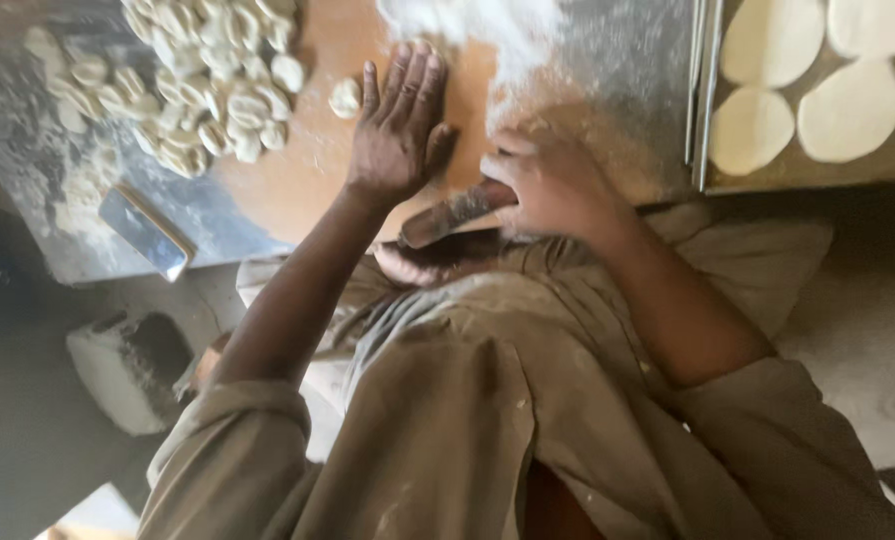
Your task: The person sits on the floor at a low bakery table, dips small dough balls in flour, and flattens and rounds them into discs using a rolling pin, placing the flattened discs into a tray beside the table.
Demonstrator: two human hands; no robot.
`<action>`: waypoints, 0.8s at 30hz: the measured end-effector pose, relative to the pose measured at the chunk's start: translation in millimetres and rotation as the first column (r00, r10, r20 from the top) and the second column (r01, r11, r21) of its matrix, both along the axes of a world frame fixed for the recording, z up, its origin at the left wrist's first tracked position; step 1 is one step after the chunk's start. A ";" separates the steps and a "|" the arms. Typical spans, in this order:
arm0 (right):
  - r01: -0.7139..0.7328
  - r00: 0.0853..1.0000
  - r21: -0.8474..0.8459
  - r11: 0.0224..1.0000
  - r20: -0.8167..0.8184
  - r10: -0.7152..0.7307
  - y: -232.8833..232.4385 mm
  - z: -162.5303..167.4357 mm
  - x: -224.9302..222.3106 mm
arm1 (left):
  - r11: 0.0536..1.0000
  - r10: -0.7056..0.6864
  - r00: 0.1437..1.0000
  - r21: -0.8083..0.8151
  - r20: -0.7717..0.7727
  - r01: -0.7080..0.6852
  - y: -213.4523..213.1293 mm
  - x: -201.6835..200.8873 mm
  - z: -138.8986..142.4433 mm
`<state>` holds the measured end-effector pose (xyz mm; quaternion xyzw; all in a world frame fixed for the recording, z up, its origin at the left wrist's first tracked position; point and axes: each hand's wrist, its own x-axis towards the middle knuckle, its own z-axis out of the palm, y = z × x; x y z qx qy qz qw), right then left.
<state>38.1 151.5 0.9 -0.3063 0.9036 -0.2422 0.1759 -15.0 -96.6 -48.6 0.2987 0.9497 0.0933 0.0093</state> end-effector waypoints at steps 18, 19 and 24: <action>0.240 0.955 -0.167 0.956 -0.138 -0.264 -3.2 -23.9 -13.7 | 0.926 0.379 0.887 0.100 -0.263 -0.365 25.2 -46.5 -30.7; 0.220 0.920 -0.226 0.949 -0.274 -0.278 -0.8 -25.5 -16.3 | 0.910 0.413 0.867 0.154 -0.277 -0.384 30.1 -55.0 -28.8; 0.214 0.924 -0.135 0.968 -0.294 -0.245 -2.0 -25.0 -0.1 | 0.876 0.474 0.862 0.196 -0.179 -0.441 41.8 -12.4 0.5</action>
